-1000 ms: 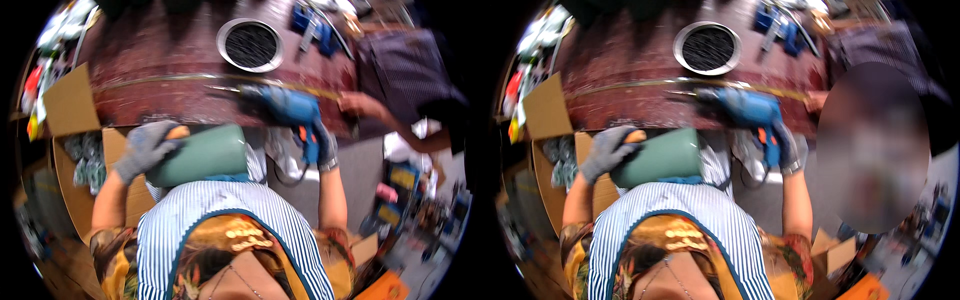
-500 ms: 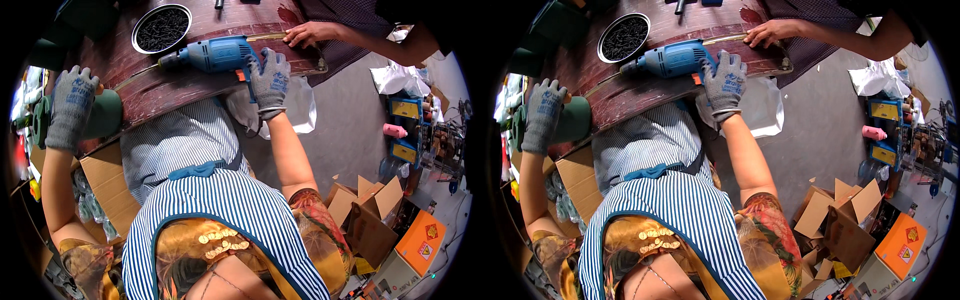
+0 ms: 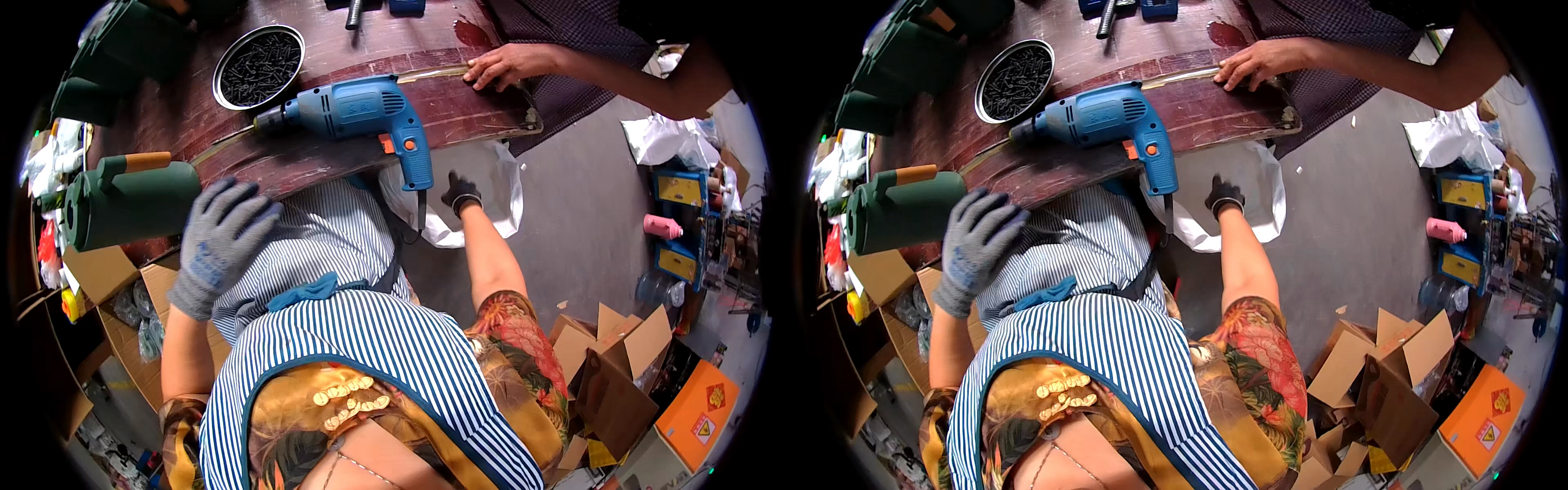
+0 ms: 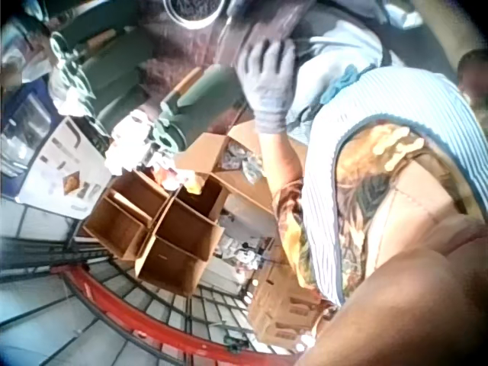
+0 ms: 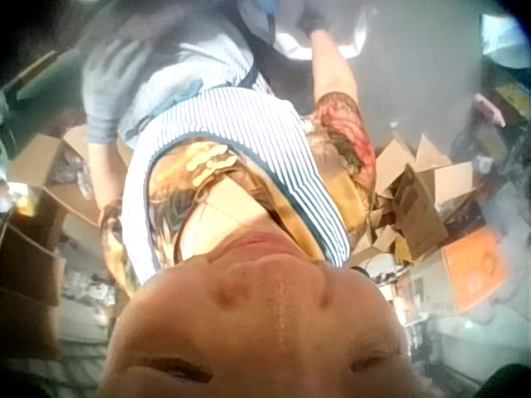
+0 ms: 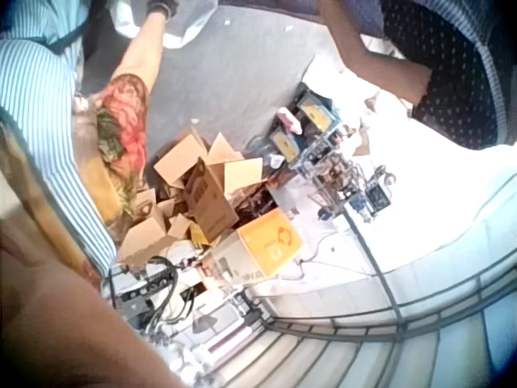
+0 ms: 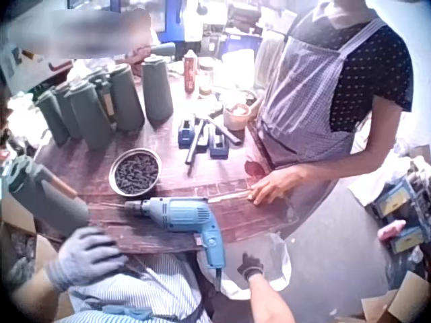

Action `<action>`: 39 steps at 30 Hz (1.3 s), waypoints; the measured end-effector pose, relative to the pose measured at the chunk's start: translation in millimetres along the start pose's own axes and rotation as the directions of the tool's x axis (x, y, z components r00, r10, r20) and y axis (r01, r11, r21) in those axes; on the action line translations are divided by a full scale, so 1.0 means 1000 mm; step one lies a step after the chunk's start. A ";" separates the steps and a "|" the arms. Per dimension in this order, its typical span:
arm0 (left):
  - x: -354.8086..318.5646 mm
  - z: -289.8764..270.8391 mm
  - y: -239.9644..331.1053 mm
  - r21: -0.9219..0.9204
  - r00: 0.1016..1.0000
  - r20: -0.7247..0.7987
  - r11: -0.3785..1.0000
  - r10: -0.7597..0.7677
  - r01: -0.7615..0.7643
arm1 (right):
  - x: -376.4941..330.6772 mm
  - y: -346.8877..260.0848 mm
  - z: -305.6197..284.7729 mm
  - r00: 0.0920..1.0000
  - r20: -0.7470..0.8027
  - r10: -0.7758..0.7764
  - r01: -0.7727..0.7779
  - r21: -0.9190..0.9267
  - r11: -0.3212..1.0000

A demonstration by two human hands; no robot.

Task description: The person assembles a green pitcher by inserting a wooden handle into the pitcher body and securing it using an electric drill. After securing the handle, the person places the finished pitcher into a plastic bag and then into a cardboard box.

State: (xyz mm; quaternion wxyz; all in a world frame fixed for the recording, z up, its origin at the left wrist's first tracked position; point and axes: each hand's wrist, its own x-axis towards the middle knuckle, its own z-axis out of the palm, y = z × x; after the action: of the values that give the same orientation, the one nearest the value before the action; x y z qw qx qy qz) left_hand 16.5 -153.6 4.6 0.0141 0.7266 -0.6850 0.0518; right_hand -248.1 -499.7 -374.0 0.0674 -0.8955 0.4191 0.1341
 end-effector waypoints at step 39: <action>-0.016 0.129 -0.041 -0.522 0.776 -0.374 0.807 -0.508 0.277 | -0.045 0.053 -0.115 0.953 -0.188 0.236 0.010 0.801 0.598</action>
State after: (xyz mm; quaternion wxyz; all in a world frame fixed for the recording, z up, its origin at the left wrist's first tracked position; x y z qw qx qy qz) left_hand 63.9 -146.7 -122.9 0.3633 0.7954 -0.4790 0.0771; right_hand -295.7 -527.5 -251.0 0.3900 -0.7526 0.4964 -0.1874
